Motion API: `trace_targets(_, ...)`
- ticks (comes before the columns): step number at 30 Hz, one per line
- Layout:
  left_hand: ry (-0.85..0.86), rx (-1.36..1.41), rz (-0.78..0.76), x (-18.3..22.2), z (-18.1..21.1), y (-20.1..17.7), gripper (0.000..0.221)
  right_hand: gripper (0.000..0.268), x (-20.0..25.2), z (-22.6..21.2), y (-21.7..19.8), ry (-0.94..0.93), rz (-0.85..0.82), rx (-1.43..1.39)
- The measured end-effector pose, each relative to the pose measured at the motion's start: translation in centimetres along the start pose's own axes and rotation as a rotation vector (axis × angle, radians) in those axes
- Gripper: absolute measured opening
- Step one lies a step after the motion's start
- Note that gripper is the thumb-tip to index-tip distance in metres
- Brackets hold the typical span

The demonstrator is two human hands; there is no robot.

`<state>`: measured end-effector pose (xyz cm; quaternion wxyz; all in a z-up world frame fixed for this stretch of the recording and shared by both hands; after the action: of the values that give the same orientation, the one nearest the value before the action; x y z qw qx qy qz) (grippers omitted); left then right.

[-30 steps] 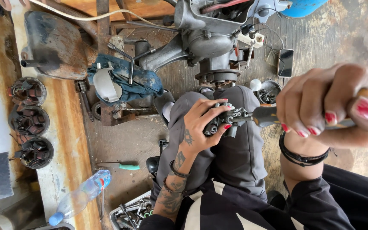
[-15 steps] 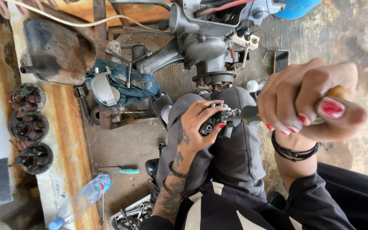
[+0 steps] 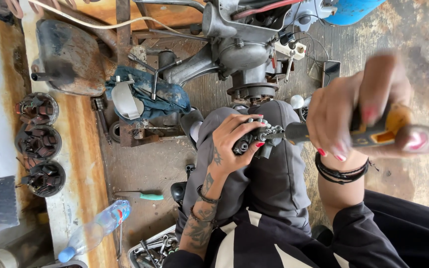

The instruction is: The person sits on the floor and uses a screwdriver to loosen and remove screws from a small mechanical component held in their left hand. They repeatedly adjust the part and continue unscrewing until the component is fully disassembled.

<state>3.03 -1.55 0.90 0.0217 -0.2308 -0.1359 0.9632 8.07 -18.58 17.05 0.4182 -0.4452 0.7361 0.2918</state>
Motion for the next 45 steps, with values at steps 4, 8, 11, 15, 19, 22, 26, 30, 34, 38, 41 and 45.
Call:
trace_targets(4,0.002,0.017,0.025,0.1,-0.1,0.1,0.034,0.042,1.4,1.2,-0.5,-0.015,0.250,0.007)
trace_targets(8,-0.006,0.009,0.012,0.1,0.0,0.1,0.033,0.059,5.0,1.0,-0.7,-0.135,0.575,0.363)
trace_targets(11,-0.007,0.013,0.028,0.2,-0.3,0.2,0.035,0.055,5.0,0.6,-0.3,-0.106,0.471,0.310)
trace_targets(15,-0.016,0.056,0.039,-0.3,0.5,-0.1,0.040,0.054,4.9,-0.1,0.3,-0.055,0.266,0.231)
trace_targets(19,-0.012,0.035,0.032,0.0,0.2,0.0,0.036,0.038,3.8,-0.5,1.6,0.000,0.467,0.293)
trace_targets(22,-0.003,0.038,0.030,0.0,0.2,0.1,0.035,0.040,2.0,-0.1,2.6,0.004,0.442,0.410)
trace_targets(26,-0.004,0.041,0.033,-0.1,0.2,0.2,0.033,0.050,1.6,-0.3,3.6,-0.008,0.382,0.412)
trace_targets(30,-0.013,0.030,0.028,-0.1,0.2,0.1,0.036,0.045,3.1,-0.2,3.1,-0.102,0.454,0.476)
trace_targets(34,-0.005,0.032,0.042,-0.1,0.1,0.1,0.037,0.039,4.3,-0.6,2.0,-0.131,0.445,0.453)
trace_targets(38,-0.017,0.042,0.053,-0.2,0.1,0.1,0.036,0.038,4.5,-0.7,2.2,-0.119,0.448,0.361)
trace_targets(41,-0.020,0.026,0.015,0.0,0.1,0.2,0.031,0.029,3.2,-0.6,2.6,-0.136,0.427,0.300)
trace_targets(45,-0.011,0.029,0.026,0.0,0.1,0.1,0.031,0.037,2.0,-0.6,3.8,-0.023,0.554,0.382)
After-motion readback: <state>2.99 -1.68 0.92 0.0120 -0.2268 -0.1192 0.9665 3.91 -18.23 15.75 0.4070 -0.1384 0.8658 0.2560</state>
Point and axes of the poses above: each hand's wrist, its own x-axis away from the middle knuckle, its own y-axis out of the palm, z = x × y, the point moved 3 cm from there along -x, towards the middle knuckle, and after that the axes turned 14 degrees about -y, right-handed, at the moved point
